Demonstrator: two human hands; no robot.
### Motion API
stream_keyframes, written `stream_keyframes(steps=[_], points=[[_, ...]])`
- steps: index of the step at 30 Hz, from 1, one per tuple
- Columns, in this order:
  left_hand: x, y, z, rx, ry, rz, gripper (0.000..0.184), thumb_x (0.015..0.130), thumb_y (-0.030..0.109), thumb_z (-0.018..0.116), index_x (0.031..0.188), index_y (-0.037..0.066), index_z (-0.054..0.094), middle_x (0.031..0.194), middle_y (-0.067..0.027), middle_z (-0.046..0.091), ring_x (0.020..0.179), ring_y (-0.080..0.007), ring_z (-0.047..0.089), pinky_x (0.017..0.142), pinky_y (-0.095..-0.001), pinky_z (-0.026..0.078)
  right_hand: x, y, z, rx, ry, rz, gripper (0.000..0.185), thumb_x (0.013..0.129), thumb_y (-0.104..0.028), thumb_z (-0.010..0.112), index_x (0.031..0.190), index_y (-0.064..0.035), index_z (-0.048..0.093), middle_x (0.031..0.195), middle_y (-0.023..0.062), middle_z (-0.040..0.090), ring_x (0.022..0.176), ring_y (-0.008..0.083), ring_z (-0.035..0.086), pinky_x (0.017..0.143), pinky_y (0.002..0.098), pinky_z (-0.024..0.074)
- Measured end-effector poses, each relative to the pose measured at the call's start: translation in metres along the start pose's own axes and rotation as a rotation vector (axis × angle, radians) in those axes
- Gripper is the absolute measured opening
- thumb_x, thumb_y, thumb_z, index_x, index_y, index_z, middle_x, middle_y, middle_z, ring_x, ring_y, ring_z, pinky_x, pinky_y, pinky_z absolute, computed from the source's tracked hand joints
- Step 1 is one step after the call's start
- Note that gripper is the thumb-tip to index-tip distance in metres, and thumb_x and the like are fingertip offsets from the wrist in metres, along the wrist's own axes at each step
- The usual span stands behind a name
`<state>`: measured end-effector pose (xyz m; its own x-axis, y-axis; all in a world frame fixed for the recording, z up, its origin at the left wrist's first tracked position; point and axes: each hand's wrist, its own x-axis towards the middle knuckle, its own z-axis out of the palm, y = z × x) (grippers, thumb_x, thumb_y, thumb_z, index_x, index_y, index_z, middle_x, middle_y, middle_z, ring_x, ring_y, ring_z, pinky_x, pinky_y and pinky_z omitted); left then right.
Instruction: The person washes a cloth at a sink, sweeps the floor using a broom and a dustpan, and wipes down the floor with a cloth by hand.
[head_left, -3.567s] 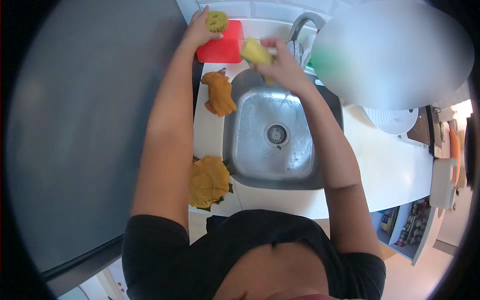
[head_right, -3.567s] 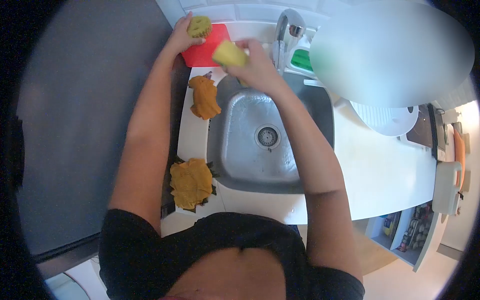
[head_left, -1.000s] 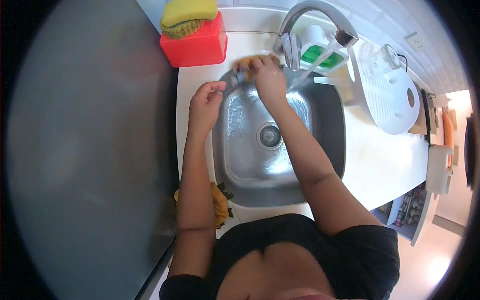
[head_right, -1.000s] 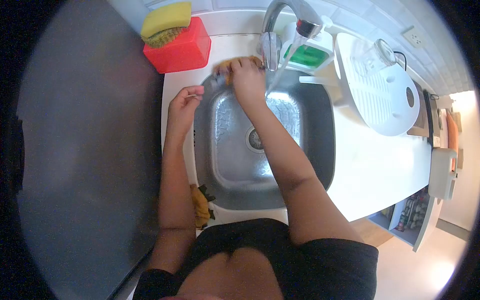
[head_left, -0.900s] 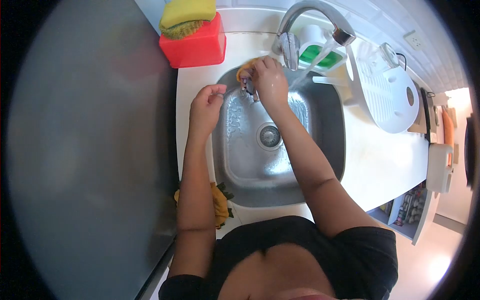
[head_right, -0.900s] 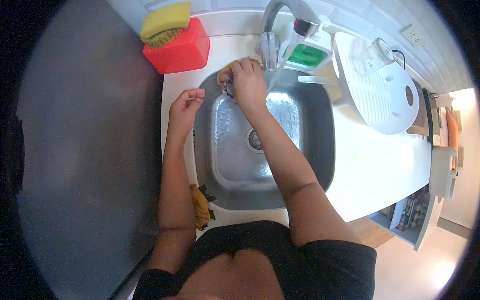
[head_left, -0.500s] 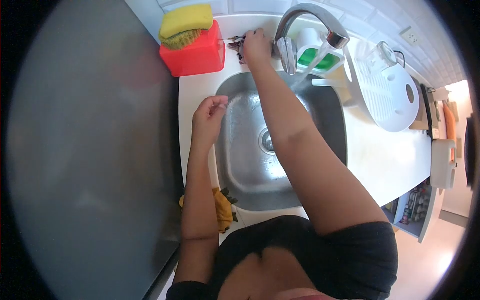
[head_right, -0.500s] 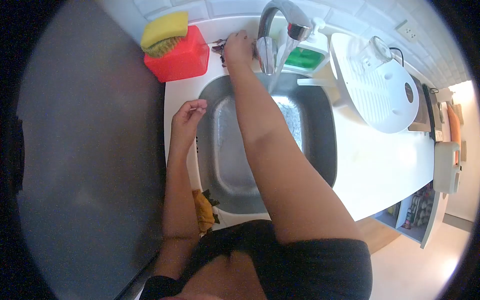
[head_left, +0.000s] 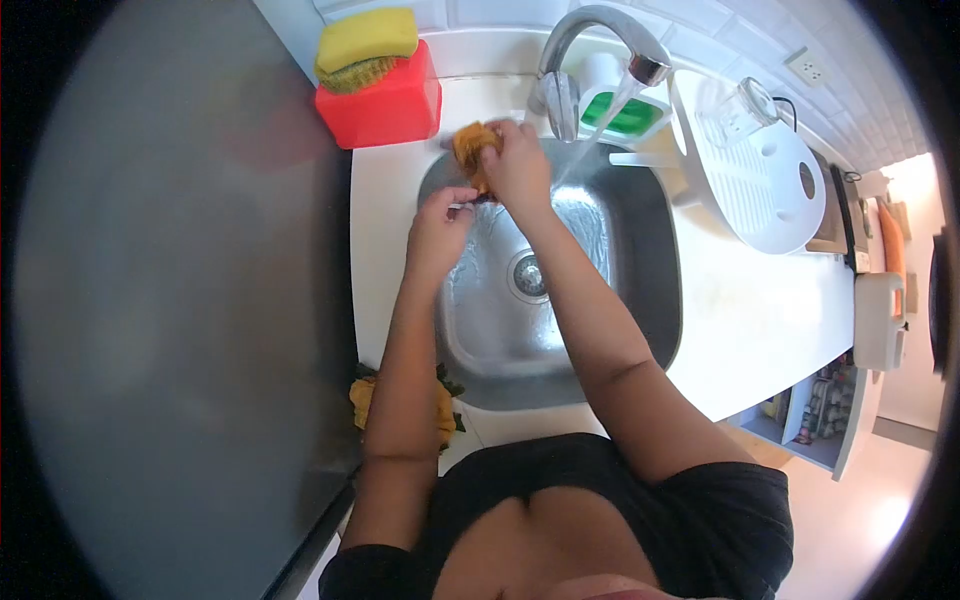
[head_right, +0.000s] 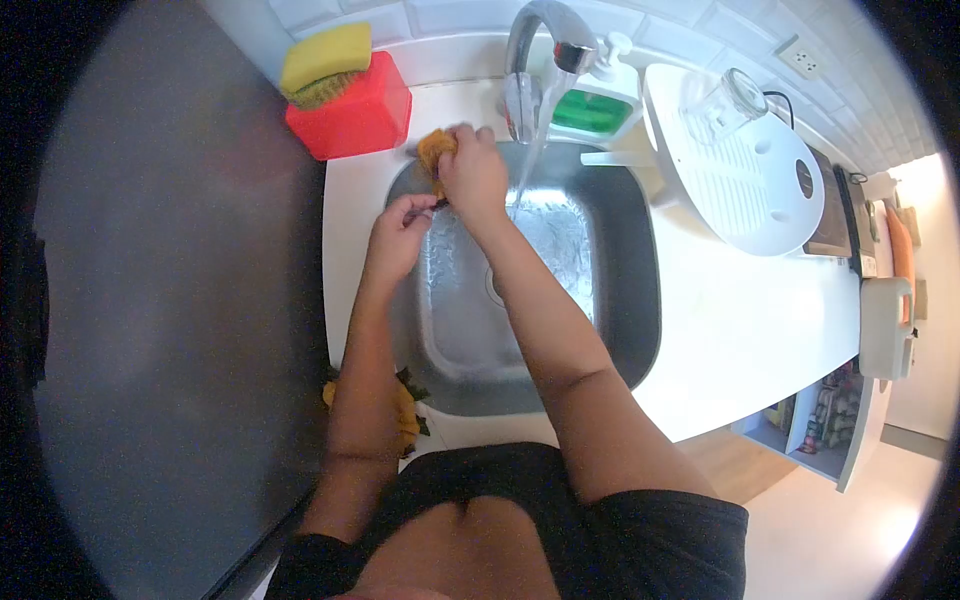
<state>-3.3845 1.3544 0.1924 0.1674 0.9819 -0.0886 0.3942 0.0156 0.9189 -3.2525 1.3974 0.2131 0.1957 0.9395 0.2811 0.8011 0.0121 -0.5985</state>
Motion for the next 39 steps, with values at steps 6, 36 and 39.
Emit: stream_keyframes(steps=[6,36,39], points=[[-0.011,0.001,-0.003,-0.083,0.024,0.012,0.017,0.084,0.012,0.055,0.098,0.004,0.060,0.098,-0.0098,0.062,0.082,-0.0200,0.060,0.072,-0.0300,0.047,0.070,-0.034,0.004,0.358,0.514,0.097,0.025,0.077,-0.006,0.055,0.101,-0.0018,0.048,0.105,0.0205,0.043,0.093,0.0374,0.050,0.080,0.0421,0.0417],[-0.032,-0.005,-0.016,-0.119,0.052,0.035,0.017,0.087,0.012,0.054,0.100,0.003,0.060,0.090,-0.0033,0.060,0.078,-0.0108,0.054,0.074,-0.0240,0.044,0.126,0.004,0.081,0.162,0.355,-0.049,0.012,0.071,-0.011,0.062,0.079,-0.0063,0.054,0.085,0.0144,0.056,0.081,0.0322,0.057,0.071,0.0426,0.0457],[-0.036,0.004,-0.023,-0.031,0.046,0.048,0.020,0.084,0.015,0.053,0.099,0.003,0.059,0.098,-0.0099,0.060,0.086,-0.0212,0.059,0.073,-0.0303,0.046,0.124,0.004,0.083,0.107,0.267,-0.004,0.013,0.070,-0.010,0.062,0.080,-0.0056,0.053,0.085,0.0147,0.056,0.082,0.0326,0.056,0.070,0.0428,0.0456]])
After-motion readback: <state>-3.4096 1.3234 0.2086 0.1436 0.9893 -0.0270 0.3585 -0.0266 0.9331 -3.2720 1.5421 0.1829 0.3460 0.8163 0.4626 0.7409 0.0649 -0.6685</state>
